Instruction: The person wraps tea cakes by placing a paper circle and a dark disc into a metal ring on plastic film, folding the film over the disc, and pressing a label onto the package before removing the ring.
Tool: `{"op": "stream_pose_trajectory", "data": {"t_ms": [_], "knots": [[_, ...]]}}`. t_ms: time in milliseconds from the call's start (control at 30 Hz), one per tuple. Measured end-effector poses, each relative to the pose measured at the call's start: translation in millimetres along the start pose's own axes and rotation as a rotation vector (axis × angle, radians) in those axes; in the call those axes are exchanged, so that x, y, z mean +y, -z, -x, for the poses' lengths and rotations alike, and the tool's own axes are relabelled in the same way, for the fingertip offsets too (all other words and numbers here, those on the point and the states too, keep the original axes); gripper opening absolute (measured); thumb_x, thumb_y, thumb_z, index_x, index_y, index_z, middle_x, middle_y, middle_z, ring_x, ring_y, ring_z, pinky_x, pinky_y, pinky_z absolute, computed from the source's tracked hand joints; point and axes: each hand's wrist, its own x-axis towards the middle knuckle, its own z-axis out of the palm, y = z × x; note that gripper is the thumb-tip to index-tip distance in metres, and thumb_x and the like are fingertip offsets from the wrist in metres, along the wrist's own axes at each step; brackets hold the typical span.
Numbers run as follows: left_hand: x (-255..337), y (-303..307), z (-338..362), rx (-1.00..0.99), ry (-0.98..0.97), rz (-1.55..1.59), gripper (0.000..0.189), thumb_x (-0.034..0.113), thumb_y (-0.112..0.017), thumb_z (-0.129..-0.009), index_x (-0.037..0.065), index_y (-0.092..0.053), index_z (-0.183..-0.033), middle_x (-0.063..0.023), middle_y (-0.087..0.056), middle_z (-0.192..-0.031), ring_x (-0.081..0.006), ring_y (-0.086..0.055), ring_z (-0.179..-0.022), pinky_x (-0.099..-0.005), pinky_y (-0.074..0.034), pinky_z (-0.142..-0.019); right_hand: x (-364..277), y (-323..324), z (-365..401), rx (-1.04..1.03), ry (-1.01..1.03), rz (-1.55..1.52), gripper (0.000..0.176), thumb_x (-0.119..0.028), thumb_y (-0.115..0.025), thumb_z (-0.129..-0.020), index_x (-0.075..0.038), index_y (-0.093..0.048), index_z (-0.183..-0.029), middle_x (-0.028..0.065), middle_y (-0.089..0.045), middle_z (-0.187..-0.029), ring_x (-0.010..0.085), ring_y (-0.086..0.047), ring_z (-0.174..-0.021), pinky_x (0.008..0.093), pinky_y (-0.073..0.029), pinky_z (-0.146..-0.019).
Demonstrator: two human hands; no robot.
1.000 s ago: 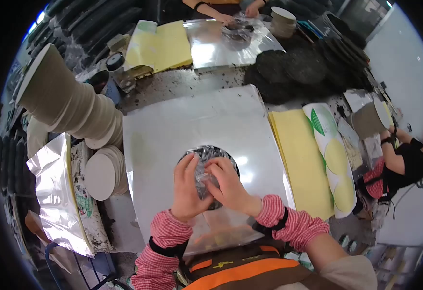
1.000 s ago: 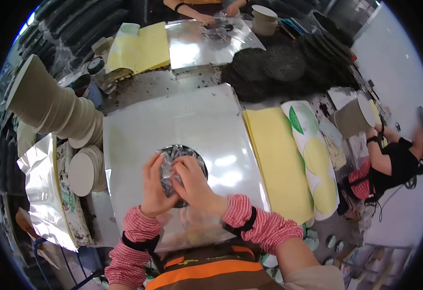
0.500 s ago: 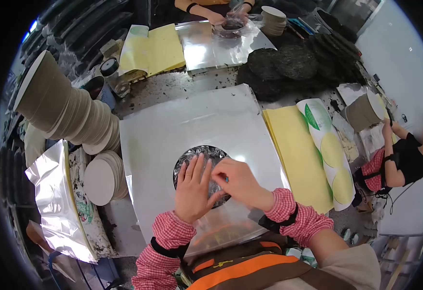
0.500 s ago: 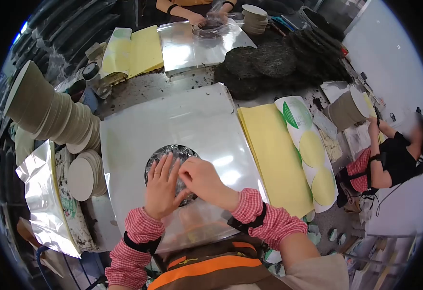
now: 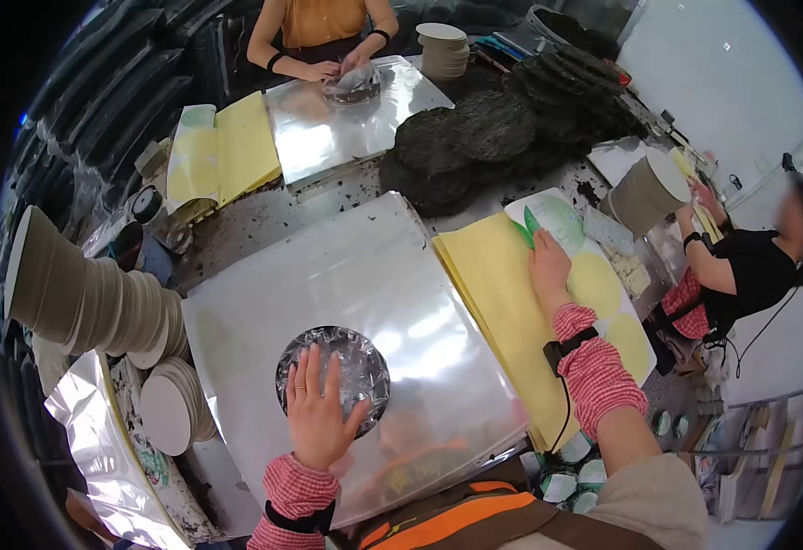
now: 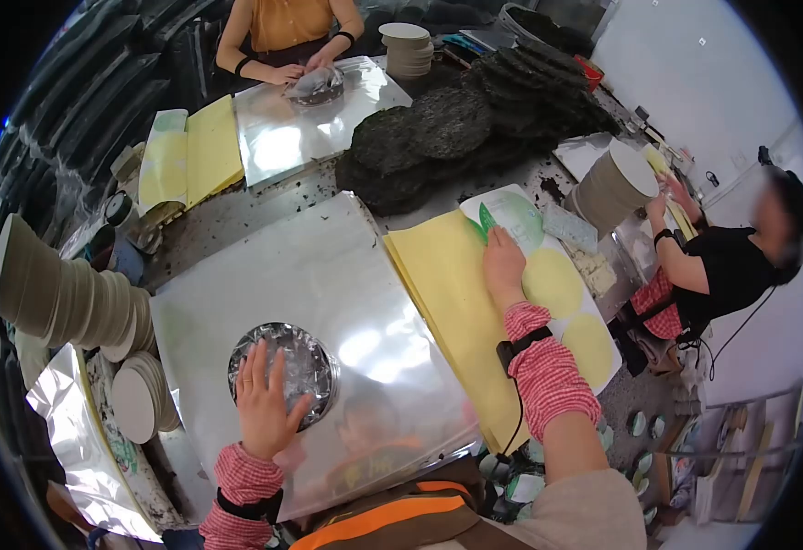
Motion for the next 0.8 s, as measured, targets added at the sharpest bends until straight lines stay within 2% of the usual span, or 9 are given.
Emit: {"op": "stream_pose_trajectory", "data": {"t_ms": [167, 233, 267, 467, 567, 633, 700, 767, 800], "knots": [[1, 0, 1, 0.007, 0.003, -0.003, 0.075, 0.039, -0.069, -0.084, -0.001, -0.045, -0.142, -0.0251, -0.032, -0.153, -0.0436, -0.029, -0.142, -0.0547, -0.021, -0.117, 12, 17, -24, -0.144, -0.160, -0.144, 0.023, -0.016, -0.066, -0.082, -0.003, -0.071, -0.100, 0.0140, -0.071, -0.099, 0.0328, -0.068, -0.091, 0.0432, -0.054, -0.081], [1, 0, 2, 0.020, -0.003, -0.017, 0.075, 0.040, -0.070, -0.084, -0.001, -0.046, -0.141, -0.0252, -0.033, -0.153, -0.0427, -0.030, -0.142, -0.0538, -0.021, -0.117, 30, 19, -35, -0.238, -0.407, -0.311, 0.020, -0.019, -0.069, -0.083, -0.005, -0.073, -0.097, 0.0119, -0.073, -0.089, 0.0321, -0.069, -0.082, 0.0426, -0.054, -0.076], [1, 0, 3, 0.031, -0.014, -0.030, 0.074, 0.041, -0.070, -0.083, -0.001, -0.047, -0.140, -0.0253, -0.034, -0.153, -0.0419, -0.031, -0.142, -0.0528, -0.022, -0.117, 32, 12, -40, -0.239, -0.413, -0.312, 0.020, -0.019, -0.069, -0.083, -0.005, -0.073, -0.097, 0.0119, -0.073, -0.089, 0.0321, -0.069, -0.082, 0.0426, -0.054, -0.076], [-2, -3, 4, 0.052, -0.020, -0.026, 0.073, 0.038, -0.070, -0.083, -0.001, -0.047, -0.140, -0.0246, -0.034, -0.153, -0.0415, -0.031, -0.142, -0.0526, -0.022, -0.117, 24, 4, -35, -0.111, -0.033, -0.037, 0.017, -0.024, -0.071, -0.082, -0.007, -0.072, -0.086, 0.0136, -0.070, -0.075, 0.0337, -0.067, -0.070, 0.0425, -0.052, -0.064], [-3, -3, 4, 0.076, -0.037, -0.013, 0.073, 0.038, -0.070, -0.083, -0.001, -0.048, -0.140, -0.0246, -0.034, -0.152, -0.0413, -0.031, -0.142, -0.0525, -0.022, -0.117, 65, -15, -48, -0.130, -0.235, -0.296, 0.024, -0.025, -0.071, -0.083, -0.002, -0.069, -0.080, 0.0158, -0.068, -0.072, 0.0346, -0.066, -0.067, 0.0438, -0.051, -0.063], [-2, -4, 5, 0.073, -0.036, -0.007, 0.072, 0.038, -0.070, -0.083, -0.001, -0.048, -0.140, -0.0245, -0.035, -0.152, -0.0412, -0.031, -0.142, -0.0526, -0.022, -0.117, 79, -23, -49, -0.260, -0.510, -0.508, 0.026, -0.024, -0.072, -0.082, 0.000, -0.066, -0.075, 0.0167, -0.067, -0.068, 0.0370, -0.064, -0.063, 0.0461, -0.050, -0.061], [-4, -4, 6, 0.086, -0.043, -0.004, 0.072, 0.038, -0.070, -0.083, -0.001, -0.048, -0.139, -0.0244, -0.035, -0.152, -0.0411, -0.031, -0.142, -0.0527, -0.022, -0.117, 55, -15, -42, -0.230, -0.378, -0.305, 0.026, -0.023, -0.071, -0.085, -0.001, -0.064, -0.075, 0.0150, -0.068, -0.071, 0.0362, -0.064, -0.064, 0.0444, -0.051, -0.063], [-4, -6, 4, 0.081, -0.023, -0.007, 0.071, 0.039, -0.070, -0.083, -0.001, -0.049, -0.139, -0.0244, -0.036, -0.151, -0.0411, -0.032, -0.142, -0.0528, -0.022, -0.117, 39, -18, -34, 0.156, 0.018, -0.059, 0.025, -0.024, -0.070, -0.087, -0.002, -0.064, -0.077, 0.0131, -0.068, -0.073, 0.0364, -0.065, -0.069, 0.0428, -0.050, -0.065], [-3, -6, 4, 0.088, -0.015, -0.007, 0.071, 0.039, -0.070, -0.083, -0.001, -0.049, -0.139, -0.0244, -0.036, -0.151, -0.0411, -0.032, -0.142, -0.0528, -0.022, -0.117, 39, -22, -34, 0.159, 0.027, -0.063, 0.025, -0.024, -0.070, -0.087, -0.002, -0.064, -0.077, 0.0131, -0.068, -0.073, 0.0364, -0.065, -0.069, 0.0428, -0.050, -0.065]]}}
